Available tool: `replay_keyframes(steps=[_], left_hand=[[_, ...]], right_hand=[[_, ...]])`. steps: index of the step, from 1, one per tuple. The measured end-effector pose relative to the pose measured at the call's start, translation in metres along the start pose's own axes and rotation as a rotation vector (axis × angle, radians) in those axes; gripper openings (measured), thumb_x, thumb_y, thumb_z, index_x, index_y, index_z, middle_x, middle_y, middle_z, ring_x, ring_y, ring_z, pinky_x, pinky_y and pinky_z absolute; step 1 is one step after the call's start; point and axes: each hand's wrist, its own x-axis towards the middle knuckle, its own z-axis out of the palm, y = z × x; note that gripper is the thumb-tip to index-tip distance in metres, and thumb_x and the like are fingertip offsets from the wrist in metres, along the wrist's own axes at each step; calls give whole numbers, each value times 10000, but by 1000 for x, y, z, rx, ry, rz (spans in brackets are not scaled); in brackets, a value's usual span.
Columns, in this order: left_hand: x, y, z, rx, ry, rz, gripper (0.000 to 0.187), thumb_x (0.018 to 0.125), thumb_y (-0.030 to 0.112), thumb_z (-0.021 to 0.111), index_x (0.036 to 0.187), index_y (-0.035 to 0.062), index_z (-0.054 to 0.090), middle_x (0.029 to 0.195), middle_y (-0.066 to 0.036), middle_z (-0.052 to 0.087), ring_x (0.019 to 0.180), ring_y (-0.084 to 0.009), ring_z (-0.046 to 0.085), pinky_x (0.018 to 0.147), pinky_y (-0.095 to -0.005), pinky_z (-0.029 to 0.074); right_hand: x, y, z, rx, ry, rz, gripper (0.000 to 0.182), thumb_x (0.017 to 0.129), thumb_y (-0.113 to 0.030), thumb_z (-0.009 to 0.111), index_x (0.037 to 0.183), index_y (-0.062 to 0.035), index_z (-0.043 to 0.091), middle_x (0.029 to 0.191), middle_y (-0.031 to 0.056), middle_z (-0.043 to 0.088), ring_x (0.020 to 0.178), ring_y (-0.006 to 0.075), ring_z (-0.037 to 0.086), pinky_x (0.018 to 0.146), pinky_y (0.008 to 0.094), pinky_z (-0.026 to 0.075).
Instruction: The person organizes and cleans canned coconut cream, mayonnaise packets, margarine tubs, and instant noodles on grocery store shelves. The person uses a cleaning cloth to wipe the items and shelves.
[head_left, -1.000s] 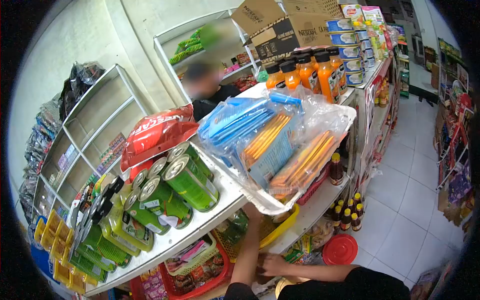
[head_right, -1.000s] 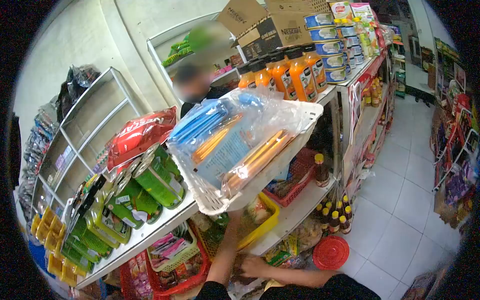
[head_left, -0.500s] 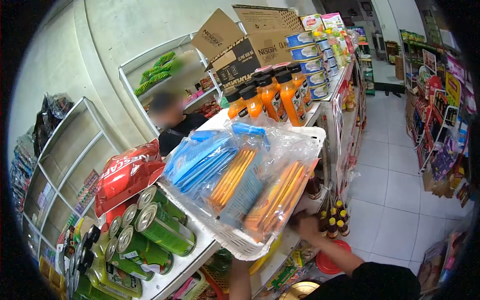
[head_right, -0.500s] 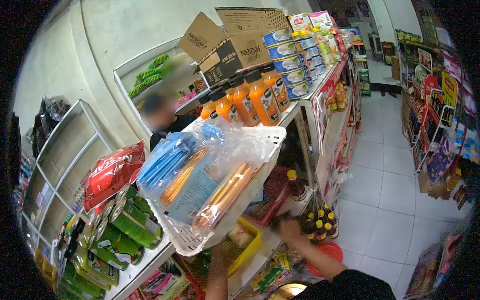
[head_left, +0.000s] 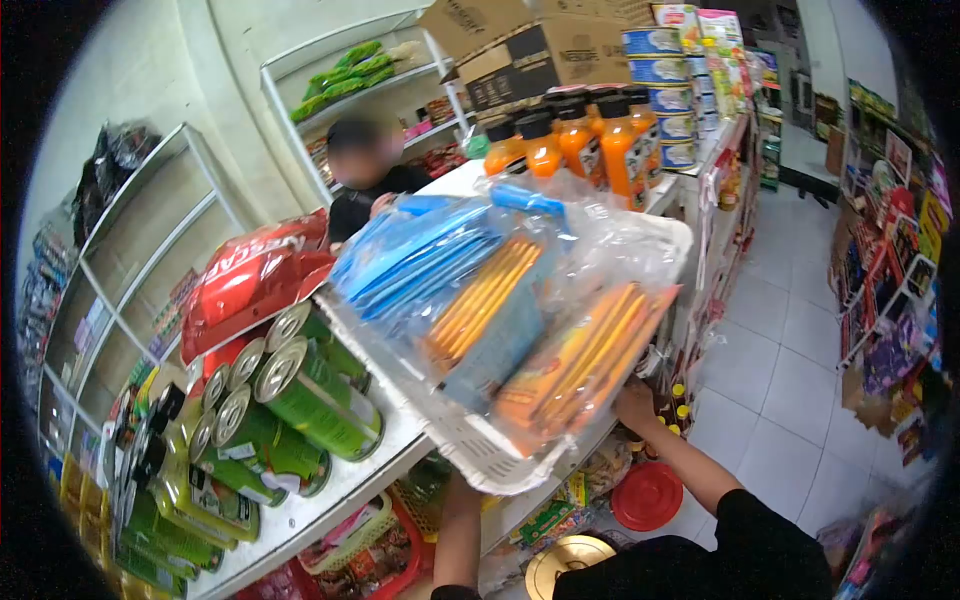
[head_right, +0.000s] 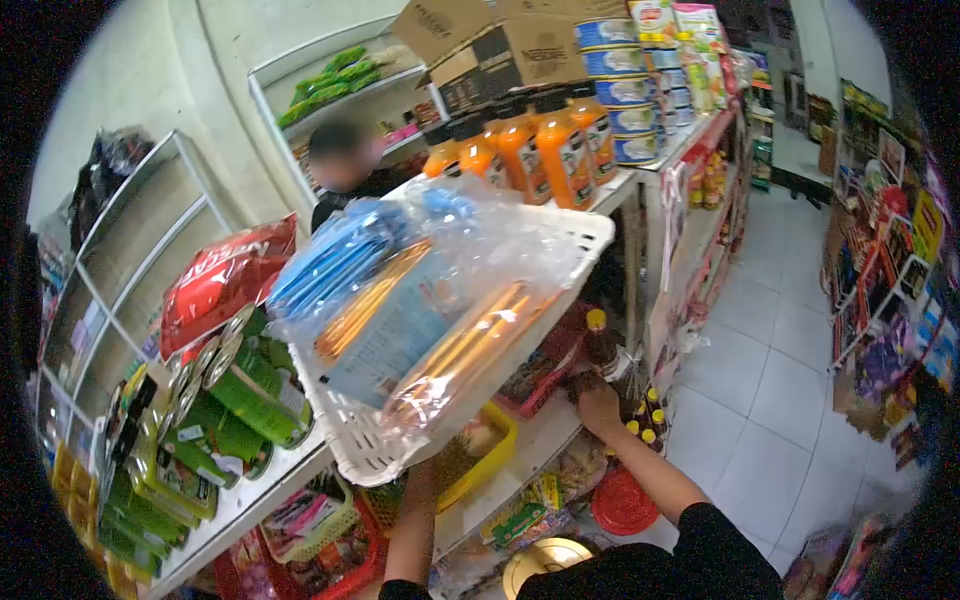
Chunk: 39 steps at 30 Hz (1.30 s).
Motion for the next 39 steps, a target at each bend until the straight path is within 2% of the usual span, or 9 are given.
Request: replay_keyframes(steps=[5,15,19,21,22,24,27,33,39], left_hand=[[18,2,0,18,-2,3,248,772,194,490,925,-2,509,904,-187,541,843,-327,527,757,-412,411],[16,6,-5,68,-5,7,212,759,183,485,860,3,534,850,-192,554,796,-335,544,719,-418,431],[8,7,-6,96,-8,21,201,753,179,483,834,5,544,828,-194,560,777,-338,551,703,-421,438],[6,7,-5,80,-30,16,196,750,177,482,821,6,549,817,-195,563,767,-340,555,696,-422,442],[8,7,-9,76,-33,7,194,749,176,482,814,7,552,812,-196,564,762,-340,557,692,-423,444],[5,9,-11,57,-54,-12,191,746,174,481,801,8,557,801,-197,567,753,-342,560,684,-424,448],[9,21,-13,17,-66,-59,187,742,171,480,782,9,565,785,-199,571,738,-344,565,673,-426,454],[15,-2,34,-15,94,-199,185,714,187,499,724,19,578,759,-193,573,708,-342,567,640,-429,454],[22,28,-30,-152,123,-296,237,616,254,581,694,31,576,705,-180,547,680,-350,544,619,-428,440]], right_hand=[[-35,-50,47,228,94,14,284,694,-122,537,950,-1,554,982,225,532,929,350,517,713,414,473],[-84,-99,-65,578,-45,-253,401,646,-175,616,1036,-112,554,1096,112,529,1054,298,467,936,406,349],[-63,-99,-93,387,34,-299,366,655,-151,562,1018,-103,554,1054,121,543,979,304,512,838,416,421],[-35,-65,-11,106,-393,-81,309,675,-147,534,966,-44,543,943,169,554,852,340,532,717,442,448],[-29,-35,45,124,-336,-173,351,742,-216,533,1036,-26,513,1001,174,531,901,314,513,771,396,437],[-13,-71,-21,287,-119,20,207,662,-142,579,833,-27,567,822,184,578,799,364,524,701,431,414],[-25,-94,-33,399,15,-174,351,728,-89,570,1064,4,529,1088,204,522,1018,353,482,855,384,400],[-56,-121,-62,-29,-363,-227,466,781,-81,536,1222,-11,403,1270,153,387,1166,301,378,957,386,324],[-20,-136,-96,-50,-638,-322,376,865,-237,427,1129,23,493,1110,213,512,1002,345,494,851,418,398]])
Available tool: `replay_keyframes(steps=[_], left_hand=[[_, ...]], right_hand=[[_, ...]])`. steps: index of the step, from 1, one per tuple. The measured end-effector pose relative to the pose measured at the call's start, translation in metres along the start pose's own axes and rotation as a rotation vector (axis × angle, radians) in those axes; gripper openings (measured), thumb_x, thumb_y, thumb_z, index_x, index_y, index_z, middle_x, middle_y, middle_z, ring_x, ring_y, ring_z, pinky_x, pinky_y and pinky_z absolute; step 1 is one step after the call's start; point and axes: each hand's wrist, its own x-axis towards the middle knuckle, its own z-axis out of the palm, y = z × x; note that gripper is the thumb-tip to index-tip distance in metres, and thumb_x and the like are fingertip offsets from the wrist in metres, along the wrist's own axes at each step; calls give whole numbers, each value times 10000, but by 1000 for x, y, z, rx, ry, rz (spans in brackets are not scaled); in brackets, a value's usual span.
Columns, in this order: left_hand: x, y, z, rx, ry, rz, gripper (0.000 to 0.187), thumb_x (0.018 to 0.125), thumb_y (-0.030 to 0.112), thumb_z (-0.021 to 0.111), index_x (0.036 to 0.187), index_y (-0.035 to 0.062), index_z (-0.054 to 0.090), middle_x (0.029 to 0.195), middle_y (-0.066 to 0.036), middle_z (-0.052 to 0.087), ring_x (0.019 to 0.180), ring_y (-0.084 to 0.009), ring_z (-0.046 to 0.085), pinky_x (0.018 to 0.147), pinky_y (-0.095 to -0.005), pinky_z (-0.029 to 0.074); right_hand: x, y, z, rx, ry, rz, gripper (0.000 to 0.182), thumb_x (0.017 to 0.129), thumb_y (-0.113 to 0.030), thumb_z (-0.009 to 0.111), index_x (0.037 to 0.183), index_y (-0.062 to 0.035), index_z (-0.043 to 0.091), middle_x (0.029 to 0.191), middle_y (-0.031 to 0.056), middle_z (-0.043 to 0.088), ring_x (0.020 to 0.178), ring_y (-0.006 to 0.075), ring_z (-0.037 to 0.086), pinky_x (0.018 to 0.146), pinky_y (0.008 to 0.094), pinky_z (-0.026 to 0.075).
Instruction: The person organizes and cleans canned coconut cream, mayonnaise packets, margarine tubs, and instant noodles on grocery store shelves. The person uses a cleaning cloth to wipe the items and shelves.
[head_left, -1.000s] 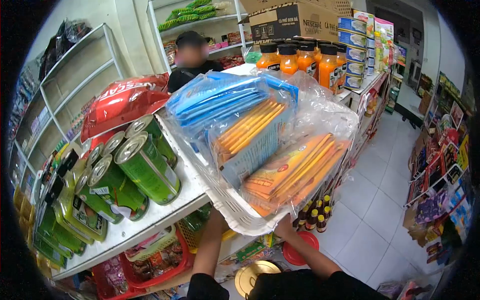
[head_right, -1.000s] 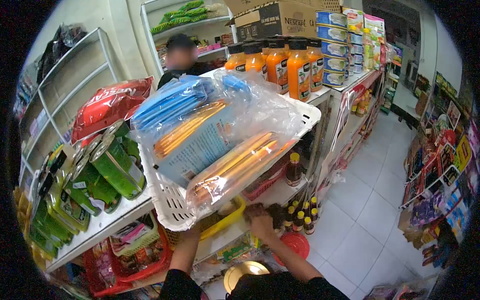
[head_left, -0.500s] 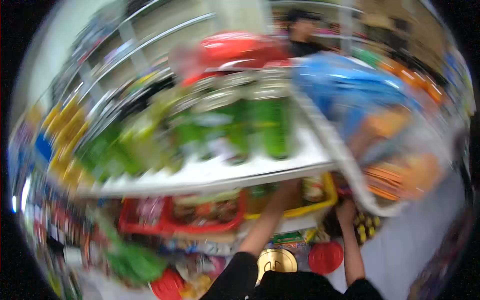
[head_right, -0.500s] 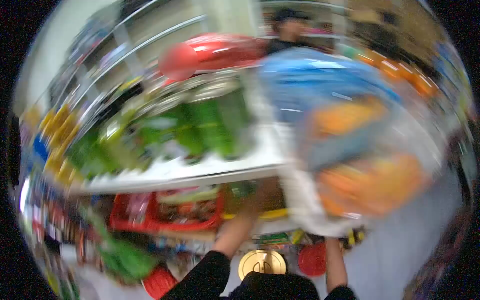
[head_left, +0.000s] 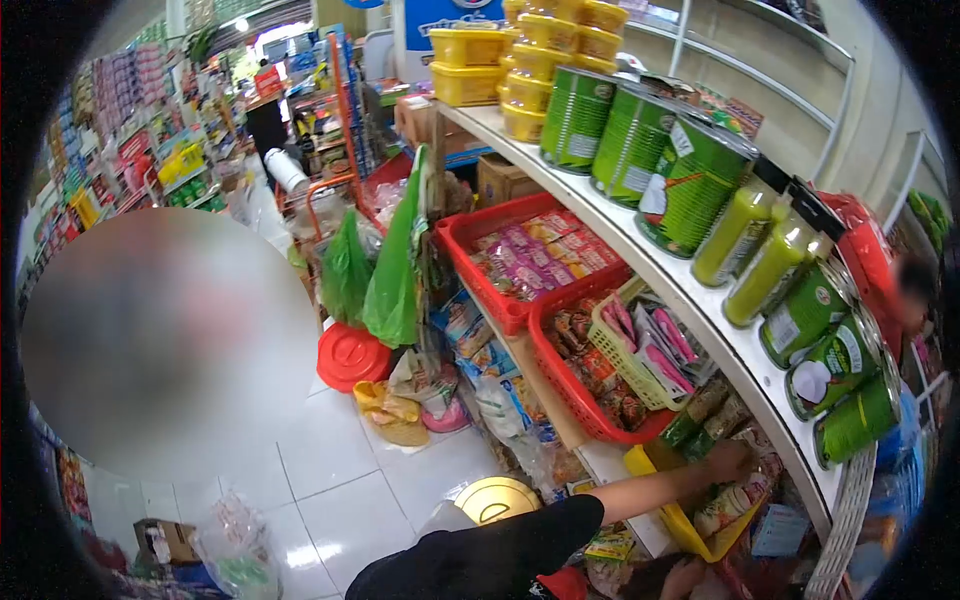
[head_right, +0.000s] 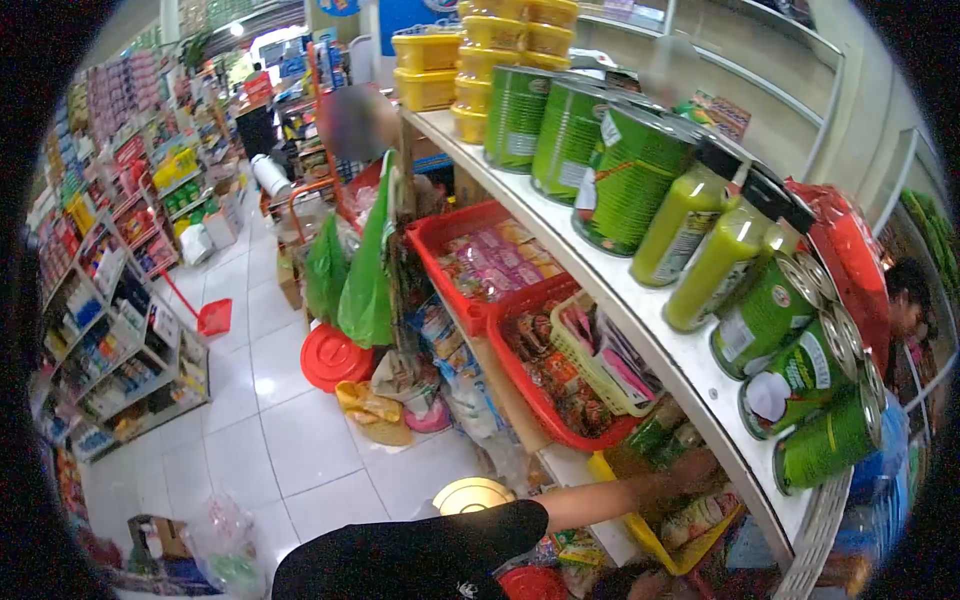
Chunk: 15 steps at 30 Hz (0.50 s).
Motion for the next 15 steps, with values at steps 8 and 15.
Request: replay_keyframes(steps=[8,15], left_hand=[[-74,23,-132,427,-531,-311,413,695,214,570,1067,42,516,1074,-153,503,959,-330,502,791,-408,433],[-142,3,-120,603,-22,156,291,686,123,539,967,48,519,1015,-136,507,947,-297,486,813,-406,393]], right_hand=[[4,2,4,56,57,42,336,863,-225,430,1046,30,550,1033,208,552,887,329,547,764,403,442],[-6,6,18,45,194,-64,289,828,-132,500,1076,9,547,984,199,576,792,285,570,690,377,449]])
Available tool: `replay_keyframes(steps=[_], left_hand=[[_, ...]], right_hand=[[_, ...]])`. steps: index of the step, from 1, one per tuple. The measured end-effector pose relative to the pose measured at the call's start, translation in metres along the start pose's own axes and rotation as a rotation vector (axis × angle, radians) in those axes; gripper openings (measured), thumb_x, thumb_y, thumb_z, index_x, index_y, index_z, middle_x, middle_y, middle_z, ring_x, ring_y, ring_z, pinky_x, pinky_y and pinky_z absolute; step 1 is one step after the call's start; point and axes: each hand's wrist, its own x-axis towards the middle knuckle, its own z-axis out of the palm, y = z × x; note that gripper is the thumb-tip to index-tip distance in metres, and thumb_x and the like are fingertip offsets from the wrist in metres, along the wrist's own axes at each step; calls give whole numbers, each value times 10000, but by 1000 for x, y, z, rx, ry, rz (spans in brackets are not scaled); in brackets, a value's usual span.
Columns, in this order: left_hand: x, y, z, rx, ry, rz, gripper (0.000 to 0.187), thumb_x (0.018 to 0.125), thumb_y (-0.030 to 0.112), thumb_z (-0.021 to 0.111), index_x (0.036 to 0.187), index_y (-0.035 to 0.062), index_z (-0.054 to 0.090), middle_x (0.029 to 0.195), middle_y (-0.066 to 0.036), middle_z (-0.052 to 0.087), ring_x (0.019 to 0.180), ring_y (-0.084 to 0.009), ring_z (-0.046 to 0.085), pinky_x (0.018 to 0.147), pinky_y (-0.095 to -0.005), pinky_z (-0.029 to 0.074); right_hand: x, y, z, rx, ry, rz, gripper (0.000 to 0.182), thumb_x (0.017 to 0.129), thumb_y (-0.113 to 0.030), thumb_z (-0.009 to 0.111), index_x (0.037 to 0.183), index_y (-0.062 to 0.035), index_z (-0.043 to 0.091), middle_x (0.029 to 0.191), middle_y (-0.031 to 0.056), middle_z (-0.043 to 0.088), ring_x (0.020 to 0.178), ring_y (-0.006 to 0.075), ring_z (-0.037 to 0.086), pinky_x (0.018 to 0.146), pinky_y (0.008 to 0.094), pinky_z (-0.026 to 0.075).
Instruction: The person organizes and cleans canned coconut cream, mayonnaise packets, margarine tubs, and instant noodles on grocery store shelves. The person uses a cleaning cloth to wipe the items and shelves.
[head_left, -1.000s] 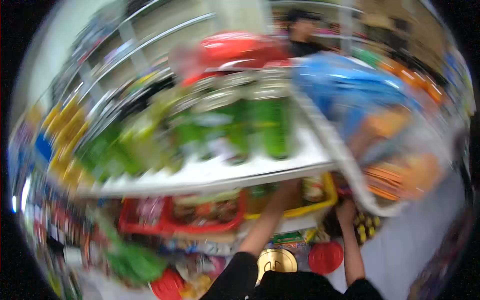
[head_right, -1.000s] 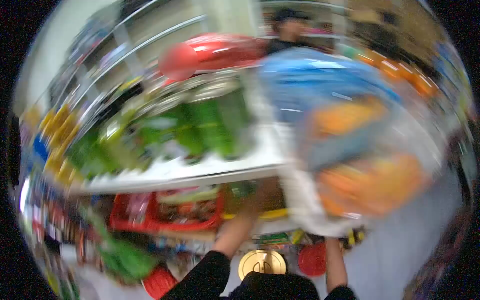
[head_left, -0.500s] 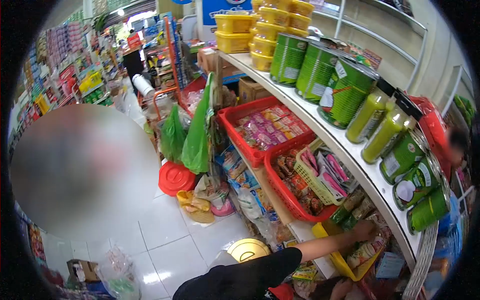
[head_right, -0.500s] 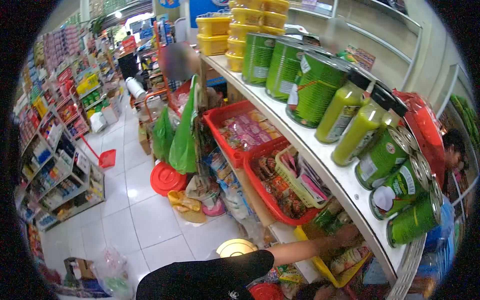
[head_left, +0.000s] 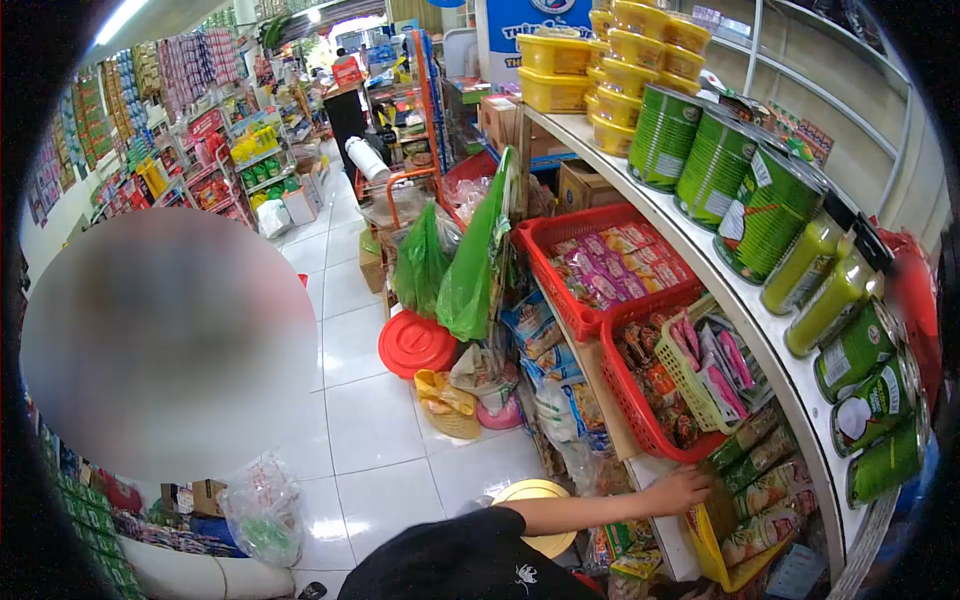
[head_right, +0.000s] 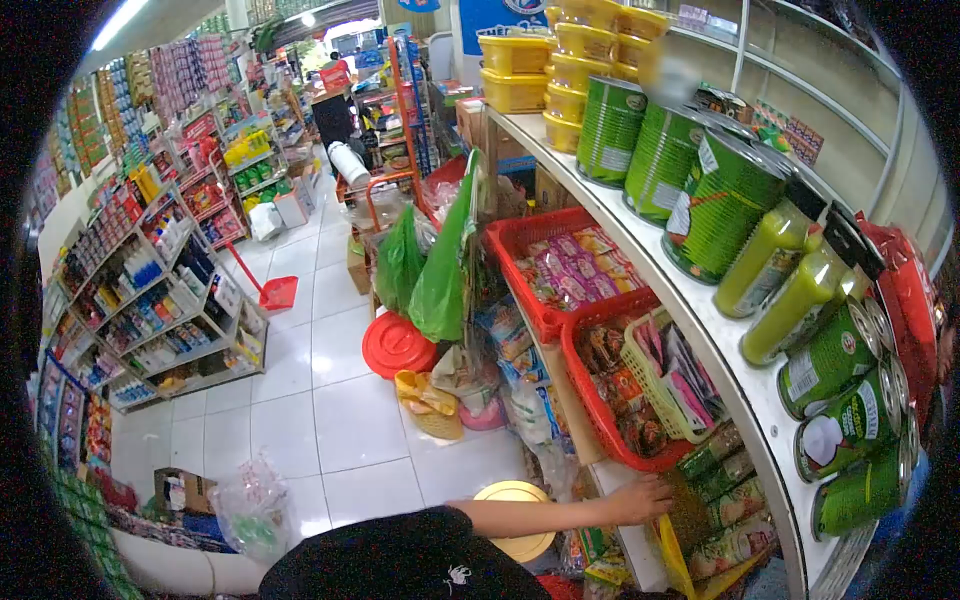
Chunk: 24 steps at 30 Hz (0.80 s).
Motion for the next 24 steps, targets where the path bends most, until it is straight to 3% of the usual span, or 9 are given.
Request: replay_keyframes(steps=[2,5,8,11,15,16,20,22,24], left_hand=[[-2,-2,7,14,148,59,282,694,132,530,963,48,521,1019,-137,507,935,-297,489,819,-408,393],[-4,-11,13,-90,-6,42,279,689,141,530,952,47,525,1032,-136,507,934,-297,489,815,-415,395],[-14,-16,27,-42,94,75,277,678,162,538,942,78,542,1006,-114,531,943,-287,493,791,-418,395],[-10,-15,19,-82,181,92,244,635,217,574,862,125,574,958,-96,547,852,-282,522,685,-411,393],[10,-2,6,-3,232,104,142,607,152,571,741,114,542,788,-67,514,690,-240,510,633,-365,383],[8,-1,5,11,254,122,136,602,143,569,730,113,535,776,-64,506,683,-235,507,629,-363,381],[9,-3,-8,-2,218,156,147,614,128,564,754,92,534,788,-72,508,713,-236,507,657,-366,385],[10,-3,-16,-33,139,141,168,623,128,561,784,85,543,808,-79,518,740,-245,513,681,-371,391],[10,-1,-23,-36,51,107,197,630,128,559,821,77,553,830,-86,527,769,-258,519,706,-377,396]], right_hand=[[17,9,9,-78,-66,61,310,824,-128,509,1096,19,527,1010,208,564,811,272,574,710,375,448],[60,75,69,54,3,-22,367,820,-146,522,1146,16,486,987,218,572,831,246,571,731,402,437],[69,98,108,286,-15,294,403,788,-135,509,1146,26,418,1145,242,455,1084,360,422,935,405,318],[49,71,96,253,307,84,421,715,-123,567,1103,-9,454,1020,213,526,936,378,508,775,426,419],[6,41,21,197,247,-98,385,625,-43,588,1008,-60,551,986,180,553,931,331,522,790,410,417],[-1,68,52,172,444,-178,375,616,-29,575,988,-79,568,986,157,567,919,333,526,788,406,423],[-15,73,-6,282,321,26,353,653,4,516,983,-105,580,973,132,580,899,333,535,789,391,427],[-4,90,-4,282,524,-84,386,658,15,534,1038,-49,551,996,170,565,920,352,520,799,394,421],[18,109,21,121,434,300,383,664,26,541,1042,-37,532,993,196,548,907,367,515,790,424,408]])
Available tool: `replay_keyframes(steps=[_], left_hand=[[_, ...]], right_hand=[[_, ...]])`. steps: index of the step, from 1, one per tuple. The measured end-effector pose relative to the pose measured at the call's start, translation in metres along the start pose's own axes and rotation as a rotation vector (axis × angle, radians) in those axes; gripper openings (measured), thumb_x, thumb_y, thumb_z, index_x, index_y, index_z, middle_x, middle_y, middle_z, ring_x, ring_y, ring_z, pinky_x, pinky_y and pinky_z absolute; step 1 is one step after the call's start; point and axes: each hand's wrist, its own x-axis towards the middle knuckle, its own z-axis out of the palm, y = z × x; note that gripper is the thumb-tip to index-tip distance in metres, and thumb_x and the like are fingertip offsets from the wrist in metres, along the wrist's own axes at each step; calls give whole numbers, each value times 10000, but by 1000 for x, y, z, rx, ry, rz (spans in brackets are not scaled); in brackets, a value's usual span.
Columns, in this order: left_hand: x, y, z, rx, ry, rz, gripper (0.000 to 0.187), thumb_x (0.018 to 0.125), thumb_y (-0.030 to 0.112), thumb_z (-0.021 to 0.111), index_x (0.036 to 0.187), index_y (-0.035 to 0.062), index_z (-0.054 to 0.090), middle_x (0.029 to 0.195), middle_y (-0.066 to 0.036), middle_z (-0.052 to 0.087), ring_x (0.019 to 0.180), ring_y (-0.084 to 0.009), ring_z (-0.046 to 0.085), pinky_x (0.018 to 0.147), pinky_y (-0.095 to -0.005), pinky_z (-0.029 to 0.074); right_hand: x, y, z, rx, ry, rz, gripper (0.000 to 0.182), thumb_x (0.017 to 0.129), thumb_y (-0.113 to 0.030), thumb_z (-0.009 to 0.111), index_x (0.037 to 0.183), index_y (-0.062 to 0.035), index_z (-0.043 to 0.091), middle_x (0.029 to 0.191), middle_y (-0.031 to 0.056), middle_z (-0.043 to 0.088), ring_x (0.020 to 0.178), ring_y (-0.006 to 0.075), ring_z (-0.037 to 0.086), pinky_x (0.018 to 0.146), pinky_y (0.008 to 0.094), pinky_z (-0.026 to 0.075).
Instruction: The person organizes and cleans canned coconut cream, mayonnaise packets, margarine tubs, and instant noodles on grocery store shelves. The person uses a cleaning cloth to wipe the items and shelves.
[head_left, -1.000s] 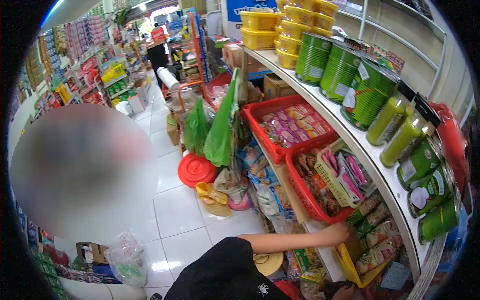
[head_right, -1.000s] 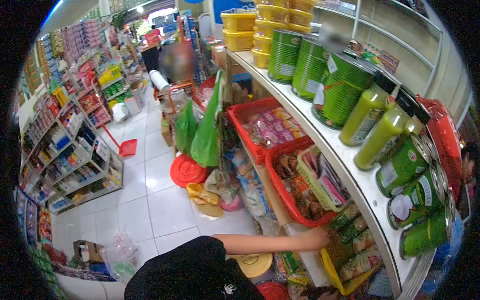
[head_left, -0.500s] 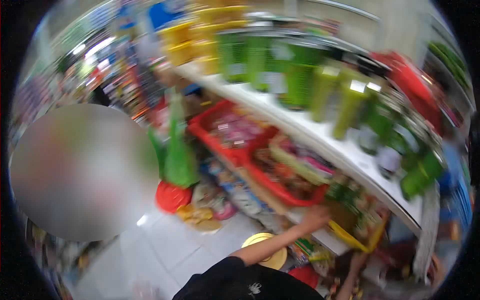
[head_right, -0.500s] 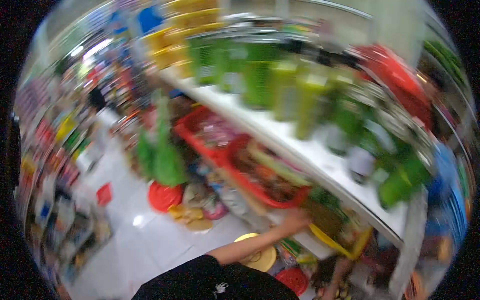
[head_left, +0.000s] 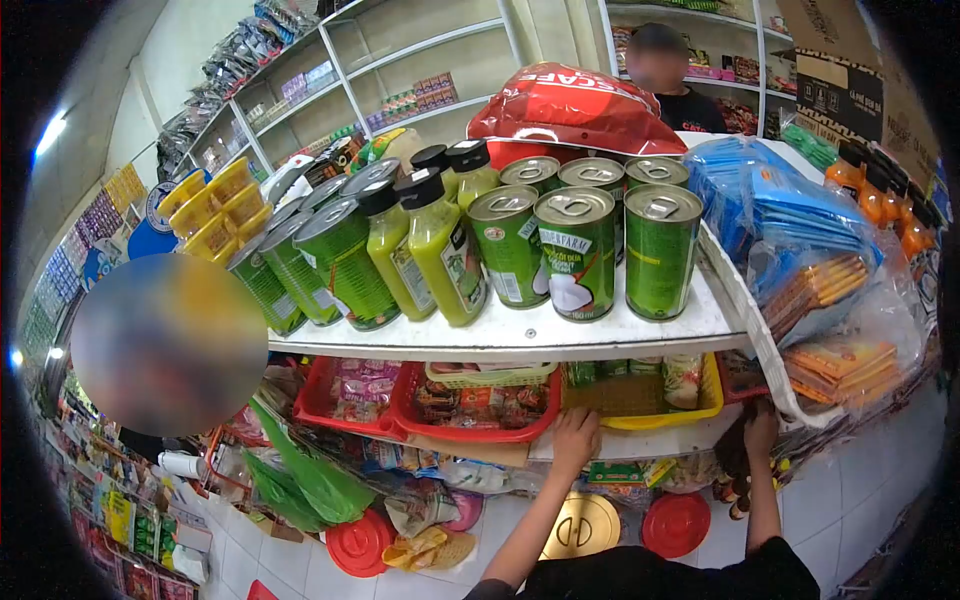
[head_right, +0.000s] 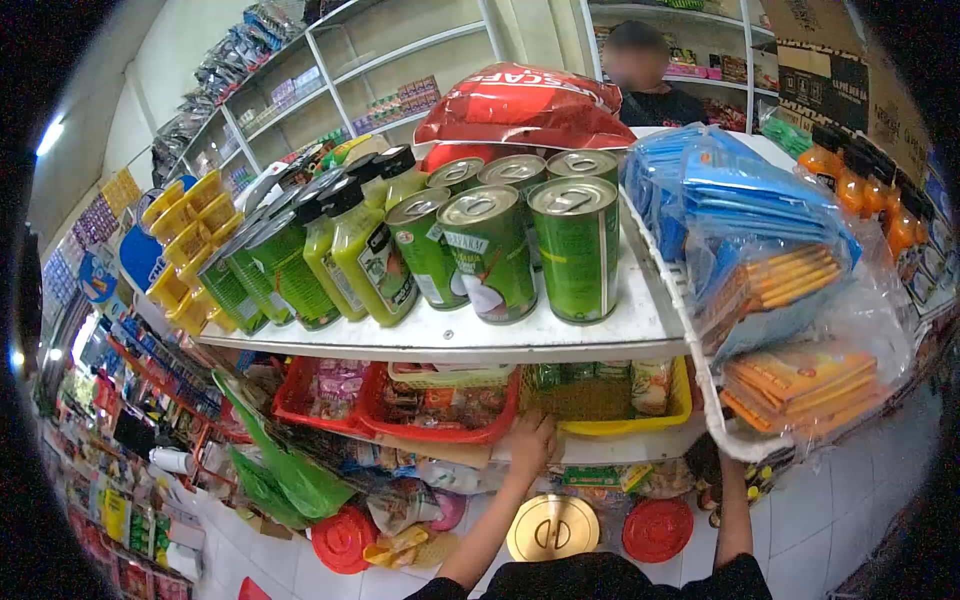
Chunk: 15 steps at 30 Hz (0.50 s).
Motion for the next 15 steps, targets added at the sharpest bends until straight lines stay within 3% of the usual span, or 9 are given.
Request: replay_keyframes(steps=[3,7,9,11,12,13,14,15], left_hand=[[-1,2,0,-19,32,-40,231,639,125,554,864,75,571,859,-91,539,802,-273,524,726,-384,399],[-11,-4,10,-1,-9,-90,227,629,120,549,847,77,594,844,-100,538,793,-275,524,719,-396,395],[-7,-5,6,-18,52,-45,216,621,122,551,828,78,597,831,-101,538,775,-279,523,711,-399,393],[3,7,13,-29,92,-44,203,618,123,551,811,80,599,817,-100,537,760,-281,521,705,-402,391],[5,10,13,-24,86,-59,196,619,123,550,804,82,600,809,-99,535,754,-280,519,702,-404,390],[2,7,8,-8,68,-70,188,620,123,549,797,83,600,801,-98,534,747,-279,517,700,-405,389],[-3,3,13,1,25,-102,182,624,128,554,796,91,598,771,-97,521,735,-273,514,705,-408,386],[-4,1,13,-2,39,-68,182,631,124,551,805,92,596,775,-98,522,744,-274,513,709,-406,385]], right_hand=[[0,15,31,94,279,-125,319,691,-4,524,1007,-42,540,981,197,549,905,373,508,786,435,403],[-8,-3,12,136,73,-19,306,687,-49,540,993,-46,548,998,188,547,949,353,497,814,423,397],[-20,-17,-3,-18,-99,61,331,658,-47,572,988,-60,558,1026,173,546,974,340,498,832,414,400],[-23,22,31,-57,114,-231,399,613,-137,650,990,-40,560,1009,188,552,954,366,505,830,462,384],[-20,19,8,-11,-67,-199,338,641,-111,615,967,-43,556,995,190,546,974,363,491,800,457,401],[-13,36,10,-21,-39,-271,295,659,-73,567,952,-38,548,985,192,548,999,357,477,792,442,411],[-9,30,-11,100,-82,-177,293,668,-45,526,960,-38,547,1010,204,540,997,358,478,803,435,408],[2,1,-52,-78,-446,181,301,675,-40,516,975,-31,542,980,217,545,975,363,482,817,438,396]])
